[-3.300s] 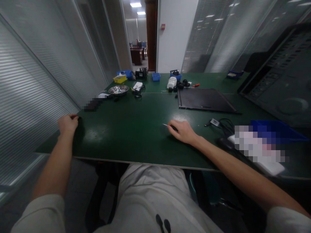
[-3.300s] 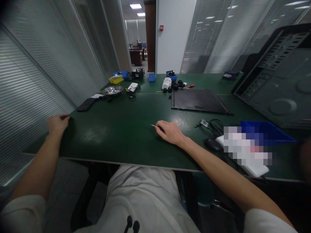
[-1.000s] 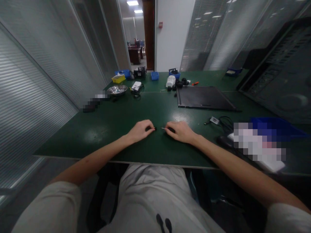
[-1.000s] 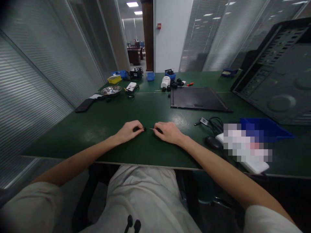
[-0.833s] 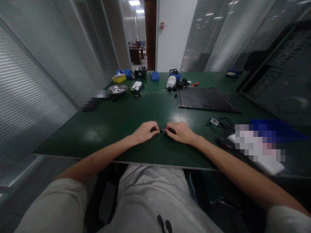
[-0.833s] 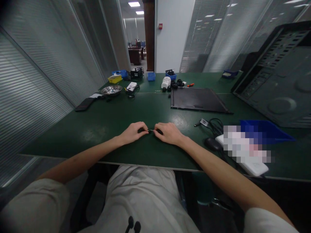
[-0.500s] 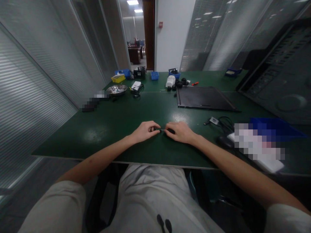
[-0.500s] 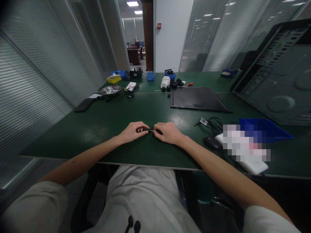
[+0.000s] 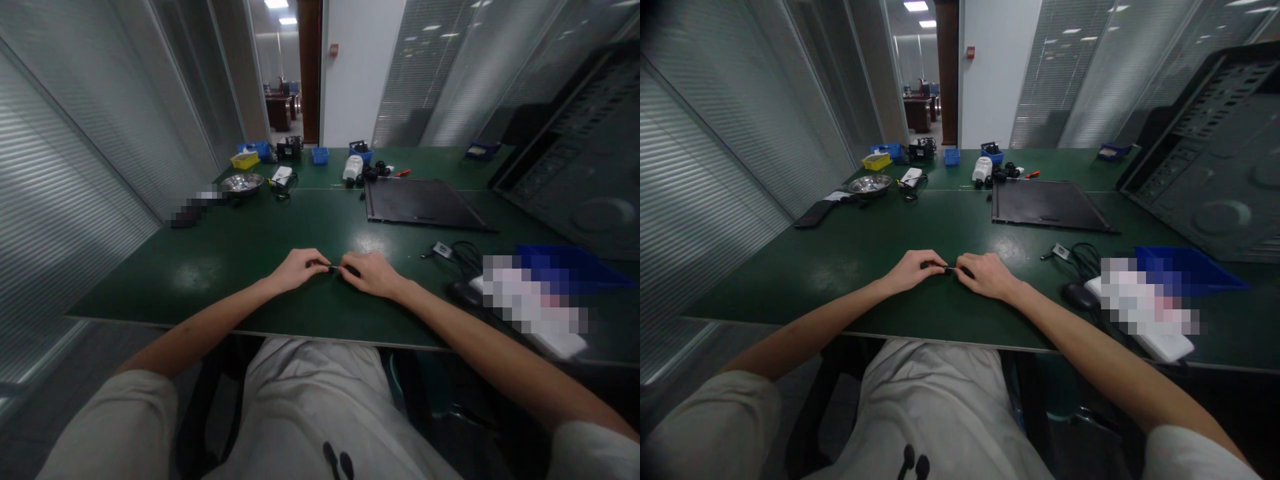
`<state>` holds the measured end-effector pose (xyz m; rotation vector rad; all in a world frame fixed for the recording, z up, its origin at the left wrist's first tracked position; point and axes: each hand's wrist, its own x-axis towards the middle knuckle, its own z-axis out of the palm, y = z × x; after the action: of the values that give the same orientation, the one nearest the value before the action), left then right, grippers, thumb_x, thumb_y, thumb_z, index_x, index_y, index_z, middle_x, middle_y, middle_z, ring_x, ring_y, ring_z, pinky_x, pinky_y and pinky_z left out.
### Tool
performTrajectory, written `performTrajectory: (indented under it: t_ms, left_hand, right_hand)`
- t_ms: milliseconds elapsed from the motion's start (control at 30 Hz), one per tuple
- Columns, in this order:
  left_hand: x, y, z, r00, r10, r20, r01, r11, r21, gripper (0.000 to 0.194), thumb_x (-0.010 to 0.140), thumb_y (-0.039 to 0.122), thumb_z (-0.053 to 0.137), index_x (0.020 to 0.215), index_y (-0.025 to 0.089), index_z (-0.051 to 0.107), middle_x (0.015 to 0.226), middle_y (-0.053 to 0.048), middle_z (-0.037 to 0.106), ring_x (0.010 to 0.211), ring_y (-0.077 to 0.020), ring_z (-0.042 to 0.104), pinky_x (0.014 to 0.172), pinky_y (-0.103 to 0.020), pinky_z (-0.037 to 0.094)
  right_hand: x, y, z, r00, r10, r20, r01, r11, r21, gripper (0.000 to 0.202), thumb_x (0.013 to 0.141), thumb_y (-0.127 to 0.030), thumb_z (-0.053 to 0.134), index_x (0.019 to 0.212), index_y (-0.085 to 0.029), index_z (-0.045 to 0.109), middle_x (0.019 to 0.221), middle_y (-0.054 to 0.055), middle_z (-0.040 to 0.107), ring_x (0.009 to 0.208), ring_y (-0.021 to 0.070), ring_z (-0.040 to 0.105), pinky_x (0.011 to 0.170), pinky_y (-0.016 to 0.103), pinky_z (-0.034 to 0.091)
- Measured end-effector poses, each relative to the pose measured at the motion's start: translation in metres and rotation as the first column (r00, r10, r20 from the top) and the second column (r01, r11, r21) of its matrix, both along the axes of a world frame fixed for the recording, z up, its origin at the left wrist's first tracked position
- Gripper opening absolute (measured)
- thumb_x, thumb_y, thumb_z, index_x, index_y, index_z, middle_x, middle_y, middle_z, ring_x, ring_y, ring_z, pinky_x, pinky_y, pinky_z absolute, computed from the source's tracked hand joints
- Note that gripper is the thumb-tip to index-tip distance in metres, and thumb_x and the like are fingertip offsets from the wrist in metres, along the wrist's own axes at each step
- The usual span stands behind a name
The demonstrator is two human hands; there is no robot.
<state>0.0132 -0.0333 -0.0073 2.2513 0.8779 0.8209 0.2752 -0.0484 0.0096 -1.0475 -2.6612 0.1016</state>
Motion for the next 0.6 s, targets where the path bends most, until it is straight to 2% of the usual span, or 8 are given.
performTrajectory:
  t_ms: [100, 267, 467, 600]
  left_hand:
    - [-0.0005, 0.001, -0.0013, 0.999, 0.005, 0.035, -0.004, 1.0, -0.017, 0.019, 0.097, 0.032, 0.07, 0.105, 0.017, 0.08, 0.105, -0.008, 0.076, 0.094, -0.02, 0.07, 0.085, -0.03, 0.051]
    - [-0.0004, 0.0012, -0.0016, 0.999, 0.009, 0.041, -0.008, 1.0, -0.019, 0.019, 0.097, 0.03, 0.07, 0.107, 0.018, 0.08, 0.105, -0.009, 0.076, 0.095, -0.0206, 0.07, 0.085, -0.031, 0.053]
    - [0.0019, -0.002, -0.0012, 1.0, -0.015, -0.019, 0.016, 0.996, 0.083, 0.018, 0.098, 0.03, 0.068, 0.105, 0.016, 0.078, 0.102, -0.009, 0.074, 0.091, -0.0199, 0.069, 0.083, -0.03, 0.051]
    - [0.0034, -0.0039, -0.0001, 0.999, -0.045, -0.02, 0.047, 0.995, 0.087, 0.018, 0.099, 0.03, 0.067, 0.106, 0.017, 0.078, 0.105, -0.01, 0.075, 0.097, -0.021, 0.07, 0.088, -0.031, 0.052]
  right_hand:
    - [-0.0004, 0.0, -0.0022, 1.0, -0.004, -0.013, 0.004, 1.0, 0.007, 0.03, 0.108, -0.039, 0.042, 0.106, -0.02, 0.065, 0.095, 0.006, 0.07, 0.074, 0.0169, 0.061, 0.066, 0.029, 0.03]
    - [-0.0006, 0.0, -0.0028, 1.0, -0.008, -0.019, 0.008, 1.0, 0.006, 0.03, 0.109, -0.039, 0.04, 0.106, -0.021, 0.064, 0.096, 0.006, 0.071, 0.074, 0.0168, 0.061, 0.065, 0.029, 0.029]
    - [-0.0052, -0.0046, 0.0004, 0.997, 0.017, 0.078, -0.021, 0.998, 0.055, 0.029, 0.109, -0.038, 0.041, 0.104, -0.02, 0.063, 0.096, 0.006, 0.07, 0.072, 0.0163, 0.059, 0.061, 0.03, 0.025]
    - [-0.0089, -0.0065, -0.002, 0.996, 0.012, 0.093, -0.019, 0.997, 0.081, 0.03, 0.109, -0.037, 0.04, 0.106, -0.02, 0.063, 0.098, 0.007, 0.071, 0.068, 0.0156, 0.058, 0.06, 0.031, 0.024]
